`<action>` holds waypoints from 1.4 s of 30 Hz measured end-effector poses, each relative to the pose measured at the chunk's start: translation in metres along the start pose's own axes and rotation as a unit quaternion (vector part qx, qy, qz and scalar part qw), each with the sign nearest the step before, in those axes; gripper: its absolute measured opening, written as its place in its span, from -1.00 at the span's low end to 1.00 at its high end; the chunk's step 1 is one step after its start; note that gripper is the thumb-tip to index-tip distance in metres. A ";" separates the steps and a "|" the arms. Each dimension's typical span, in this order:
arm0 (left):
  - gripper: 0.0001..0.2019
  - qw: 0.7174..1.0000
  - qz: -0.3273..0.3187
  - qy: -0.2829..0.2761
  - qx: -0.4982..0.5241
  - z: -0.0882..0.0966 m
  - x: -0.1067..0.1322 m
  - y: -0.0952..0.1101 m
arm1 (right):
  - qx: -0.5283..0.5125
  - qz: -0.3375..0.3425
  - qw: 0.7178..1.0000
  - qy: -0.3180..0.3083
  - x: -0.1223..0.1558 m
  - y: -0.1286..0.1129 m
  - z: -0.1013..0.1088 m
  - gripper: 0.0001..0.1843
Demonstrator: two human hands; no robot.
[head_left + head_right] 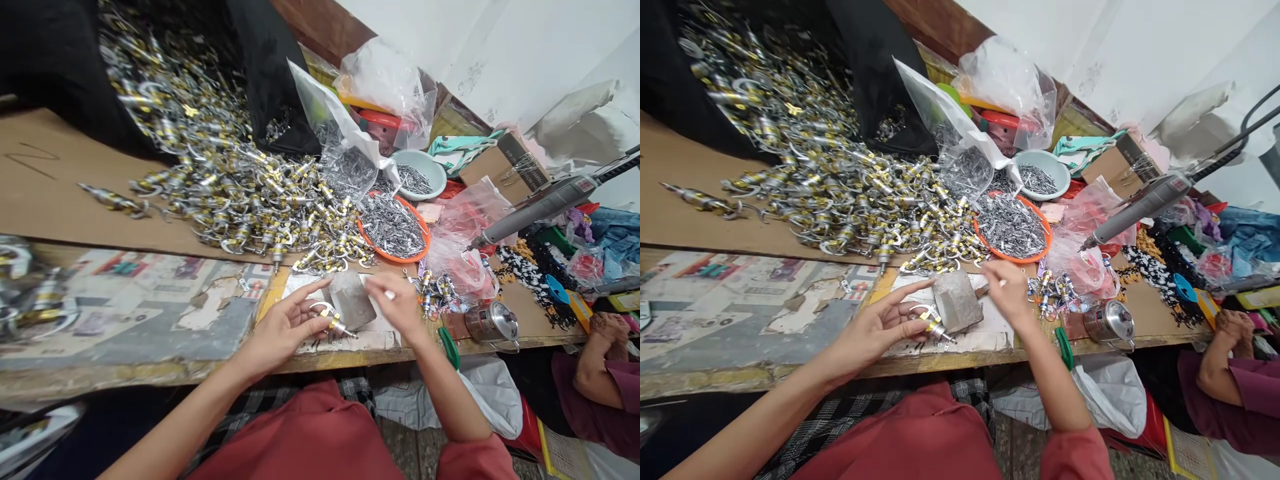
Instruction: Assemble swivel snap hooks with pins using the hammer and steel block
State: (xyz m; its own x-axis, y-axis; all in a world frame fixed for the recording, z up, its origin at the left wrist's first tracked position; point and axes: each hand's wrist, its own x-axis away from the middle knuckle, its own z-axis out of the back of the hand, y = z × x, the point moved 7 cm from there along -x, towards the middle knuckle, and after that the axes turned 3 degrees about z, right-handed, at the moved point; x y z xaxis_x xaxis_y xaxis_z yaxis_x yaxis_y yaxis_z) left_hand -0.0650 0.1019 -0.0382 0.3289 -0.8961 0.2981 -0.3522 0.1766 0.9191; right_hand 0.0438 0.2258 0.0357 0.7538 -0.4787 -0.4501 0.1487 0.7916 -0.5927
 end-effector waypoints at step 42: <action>-0.19 0.992 0.045 -0.034 0.110 -0.008 -0.016 -0.003 | 0.123 0.058 0.985 -0.106 0.020 -0.040 -0.041 -0.77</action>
State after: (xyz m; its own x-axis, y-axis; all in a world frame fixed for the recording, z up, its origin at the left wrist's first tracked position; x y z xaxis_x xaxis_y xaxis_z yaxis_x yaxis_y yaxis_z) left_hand -0.0625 0.1192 -0.0435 0.2299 -0.9077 0.3510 -0.5624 0.1704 0.8091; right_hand 0.0268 0.1687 0.0233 0.8878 -0.3104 -0.3398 0.1845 0.9165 -0.3550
